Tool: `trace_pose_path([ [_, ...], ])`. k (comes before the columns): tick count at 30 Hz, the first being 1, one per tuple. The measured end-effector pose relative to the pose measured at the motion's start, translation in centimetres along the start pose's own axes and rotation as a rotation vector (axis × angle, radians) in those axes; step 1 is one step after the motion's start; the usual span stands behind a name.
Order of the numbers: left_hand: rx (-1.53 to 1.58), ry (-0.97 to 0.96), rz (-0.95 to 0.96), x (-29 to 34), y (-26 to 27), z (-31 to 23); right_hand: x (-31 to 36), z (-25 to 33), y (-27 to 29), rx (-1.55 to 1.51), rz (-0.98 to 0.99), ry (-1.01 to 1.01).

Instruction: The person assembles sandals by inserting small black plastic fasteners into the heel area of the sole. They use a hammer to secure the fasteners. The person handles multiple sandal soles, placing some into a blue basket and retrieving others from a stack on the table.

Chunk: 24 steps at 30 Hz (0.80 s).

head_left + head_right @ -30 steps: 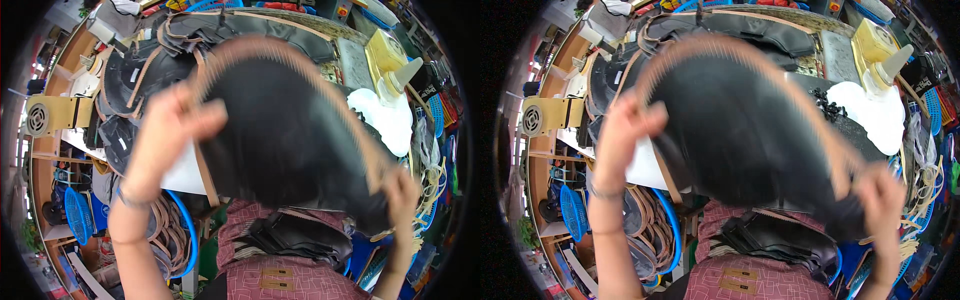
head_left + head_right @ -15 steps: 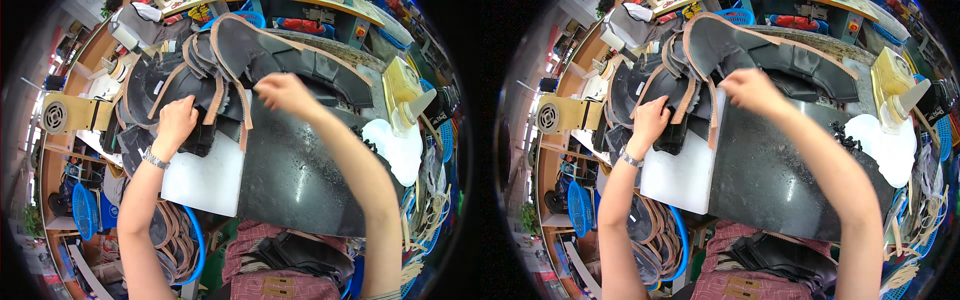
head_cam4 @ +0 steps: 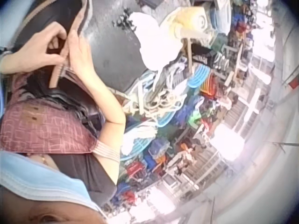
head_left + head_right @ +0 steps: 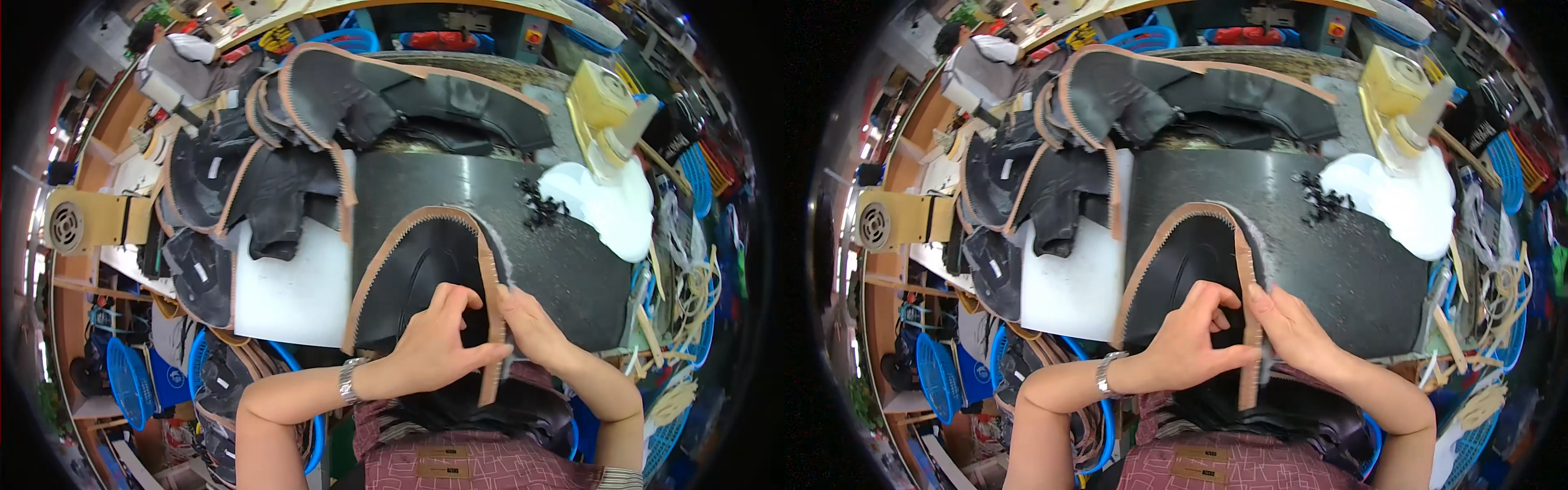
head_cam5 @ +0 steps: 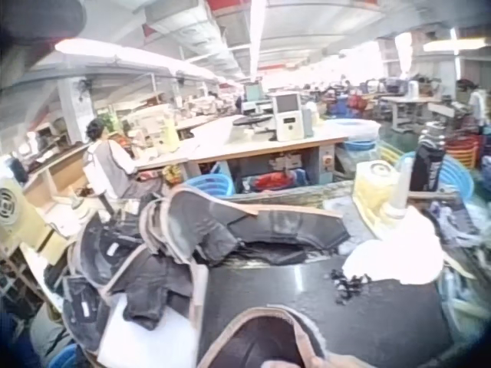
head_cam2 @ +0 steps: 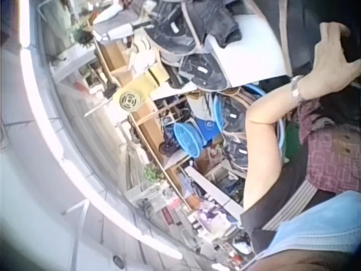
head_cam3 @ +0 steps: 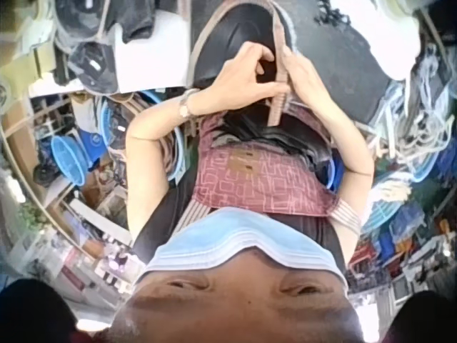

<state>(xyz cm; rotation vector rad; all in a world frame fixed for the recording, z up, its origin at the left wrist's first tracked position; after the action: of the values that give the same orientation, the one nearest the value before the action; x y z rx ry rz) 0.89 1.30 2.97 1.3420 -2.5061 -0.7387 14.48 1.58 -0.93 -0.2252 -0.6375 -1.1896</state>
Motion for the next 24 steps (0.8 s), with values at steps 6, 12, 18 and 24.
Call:
trace_pose_path([
  [6, 0.229, 0.083, 0.072, -2.2, -3.0, 2.6, 2.0, -3.0, 0.5, -0.250, 0.071, 0.002],
  [12, 0.819, 0.244, 0.089, -1.8, -4.2, 3.3, 1.6, -3.5, 1.3, -0.378, -0.021, -0.104],
  [18, 0.924, 0.288, -0.153, -0.3, -3.5, 5.1, 2.4, -4.0, 5.2, 0.179, -0.475, 0.037],
  [24, 1.104, 0.219, -0.354, 0.7, -3.5, 6.6, 3.8, -0.8, 1.7, 0.438, -0.536, 0.642],
])
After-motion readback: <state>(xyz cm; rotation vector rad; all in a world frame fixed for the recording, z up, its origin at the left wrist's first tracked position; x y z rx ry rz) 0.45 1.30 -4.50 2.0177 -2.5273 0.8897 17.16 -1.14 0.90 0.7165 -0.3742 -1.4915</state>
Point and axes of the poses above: each hand's wrist, its own x-axis away from the middle knuckle, its own y-axis out of the back of the hand, z = x × y, the point moved 6 cm from there along -x, towards the middle knuckle, and after that the axes turned 13 degrees about -y, right-handed, at the moved point
